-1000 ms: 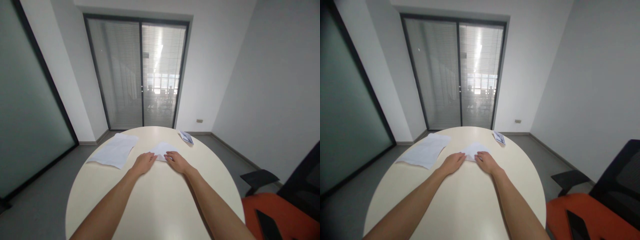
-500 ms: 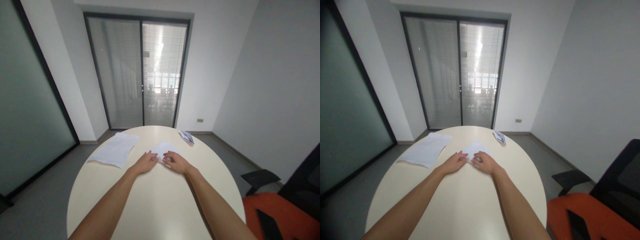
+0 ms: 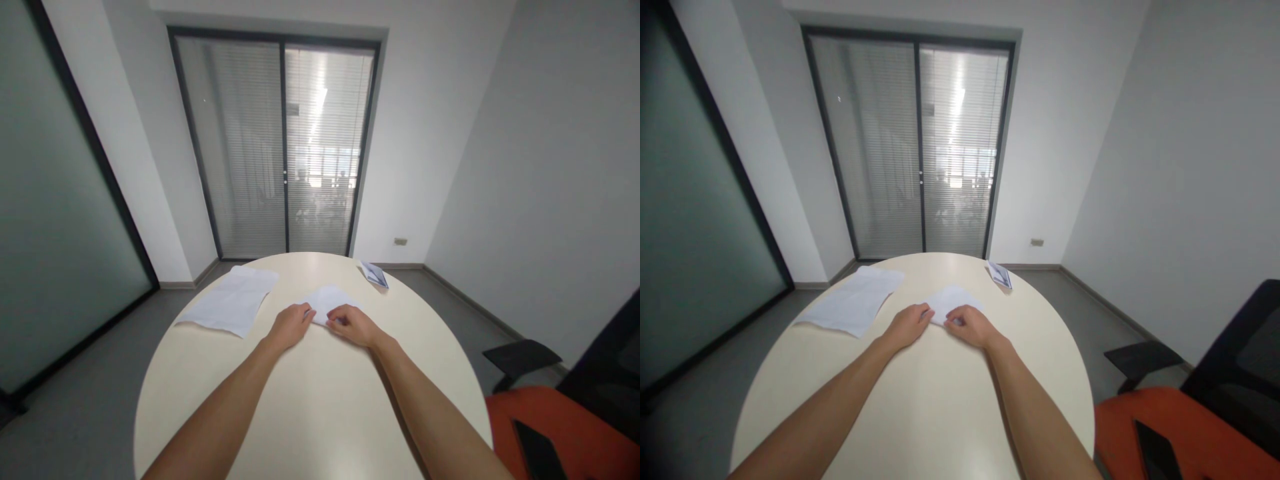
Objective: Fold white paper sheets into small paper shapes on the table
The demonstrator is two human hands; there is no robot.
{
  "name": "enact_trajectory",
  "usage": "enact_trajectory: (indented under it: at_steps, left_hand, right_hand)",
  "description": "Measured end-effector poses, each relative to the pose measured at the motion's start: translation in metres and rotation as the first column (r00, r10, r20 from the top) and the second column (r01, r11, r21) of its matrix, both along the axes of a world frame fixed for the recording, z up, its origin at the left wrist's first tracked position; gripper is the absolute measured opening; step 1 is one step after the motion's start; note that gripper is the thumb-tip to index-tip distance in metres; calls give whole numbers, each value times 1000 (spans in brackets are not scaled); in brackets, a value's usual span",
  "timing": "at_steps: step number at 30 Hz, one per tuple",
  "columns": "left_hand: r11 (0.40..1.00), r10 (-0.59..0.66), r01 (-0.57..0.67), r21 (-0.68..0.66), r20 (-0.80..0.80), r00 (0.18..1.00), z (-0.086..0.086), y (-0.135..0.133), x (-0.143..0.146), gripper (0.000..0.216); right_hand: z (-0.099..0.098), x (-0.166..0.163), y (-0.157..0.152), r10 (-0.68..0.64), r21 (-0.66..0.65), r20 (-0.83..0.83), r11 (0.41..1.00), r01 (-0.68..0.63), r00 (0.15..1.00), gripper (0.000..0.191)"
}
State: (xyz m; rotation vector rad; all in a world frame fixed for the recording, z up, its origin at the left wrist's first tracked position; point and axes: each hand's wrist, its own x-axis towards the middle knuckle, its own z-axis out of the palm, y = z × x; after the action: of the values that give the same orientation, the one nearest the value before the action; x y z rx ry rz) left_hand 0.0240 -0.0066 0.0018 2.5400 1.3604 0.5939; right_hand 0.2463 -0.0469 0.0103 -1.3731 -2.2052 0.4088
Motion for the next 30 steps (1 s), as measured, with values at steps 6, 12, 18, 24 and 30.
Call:
enact_trajectory:
  at_steps: [6,12,18,24,30]
  left_hand:
    - [994,105,-102,47,-58,993,3,-4,3,37]
    - [988,154,-153,25,-30,988,0,0,2,37]
    - [993,102,-106,54,76,992,-7,-1,3,37]
    - [993,50,-55,105,42,998,-8,-3,4,41]
    - [983,34,-24,183,-53,998,-8,1,3,25]
  right_hand:
    - [4,-3,-3,-21,33,20,999,20,1000,32]
    - [-3,-1,3,-50,31,6,998,50,999,31]
    - [-10,0,6,-74,-20,-66,997,73,995,28]
    - [-12,0,7,-67,-4,-70,998,67,995,40]
    - [-10,-8,4,2,4,-13,1000,-2,1000,28]
